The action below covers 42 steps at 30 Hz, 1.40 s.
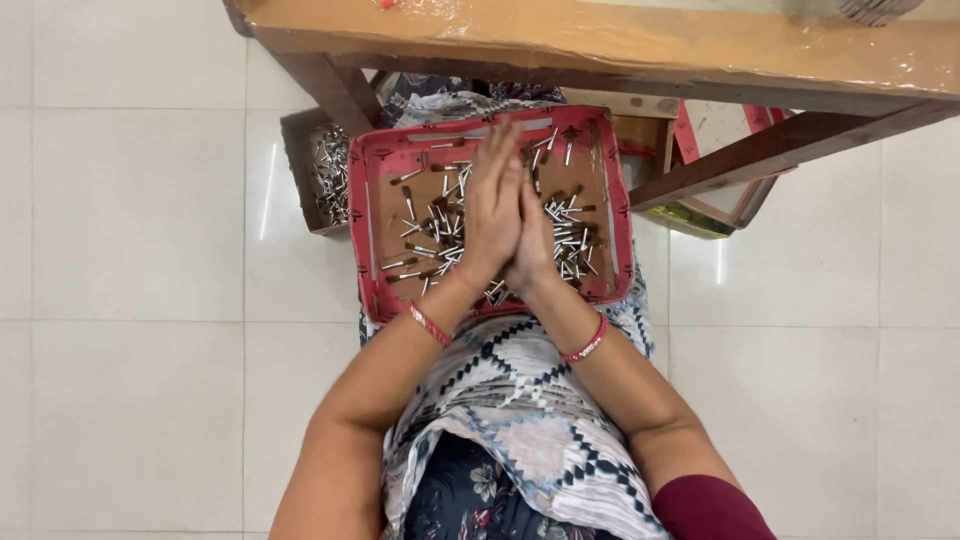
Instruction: The person sits on the floor and sorts small metal pins from a red tray. They gather the pins into bundles, rub them between their palms, and place the bundles on a wooden table. The person also handles a small bundle of colorful rubber bands on the table.
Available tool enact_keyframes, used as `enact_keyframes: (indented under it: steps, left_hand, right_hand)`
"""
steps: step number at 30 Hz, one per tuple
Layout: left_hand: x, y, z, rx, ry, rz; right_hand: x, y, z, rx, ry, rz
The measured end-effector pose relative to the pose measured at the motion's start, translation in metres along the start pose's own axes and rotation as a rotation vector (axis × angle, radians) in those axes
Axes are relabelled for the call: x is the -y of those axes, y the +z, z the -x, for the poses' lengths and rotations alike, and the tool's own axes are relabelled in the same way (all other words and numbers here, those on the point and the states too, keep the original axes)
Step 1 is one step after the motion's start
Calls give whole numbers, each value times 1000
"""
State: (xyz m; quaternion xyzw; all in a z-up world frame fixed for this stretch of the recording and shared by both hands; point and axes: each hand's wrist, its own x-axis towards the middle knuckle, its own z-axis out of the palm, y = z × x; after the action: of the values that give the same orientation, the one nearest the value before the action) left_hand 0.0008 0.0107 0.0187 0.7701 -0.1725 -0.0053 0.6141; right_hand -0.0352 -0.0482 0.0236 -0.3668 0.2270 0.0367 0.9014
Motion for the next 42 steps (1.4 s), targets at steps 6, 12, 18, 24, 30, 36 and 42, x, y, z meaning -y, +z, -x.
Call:
enact_keyframes:
  steps: [6,12,18,24,30,36,42]
  left_hand:
    - [-9,13,8,1,29,24]
    - [10,20,0,-64,74,-235]
    - [24,12,-16,-195,-14,-230]
    - [31,16,-5,-156,-11,-164]
    - [0,15,-1,-39,-66,13]
    - [12,29,12,-32,55,-130]
    - [11,20,-3,-102,57,-214]
  right_hand:
    - [-7,-47,-53,267,-282,77]
    - [1,-46,-47,472,-363,25]
    - [-1,-38,-36,128,-26,-50]
    - [-2,-14,-19,61,35,-29]
    - [-2,-35,-32,46,-67,59]
    - [-14,-78,-68,389,-356,64]
    - [2,-52,-61,468,-327,35]
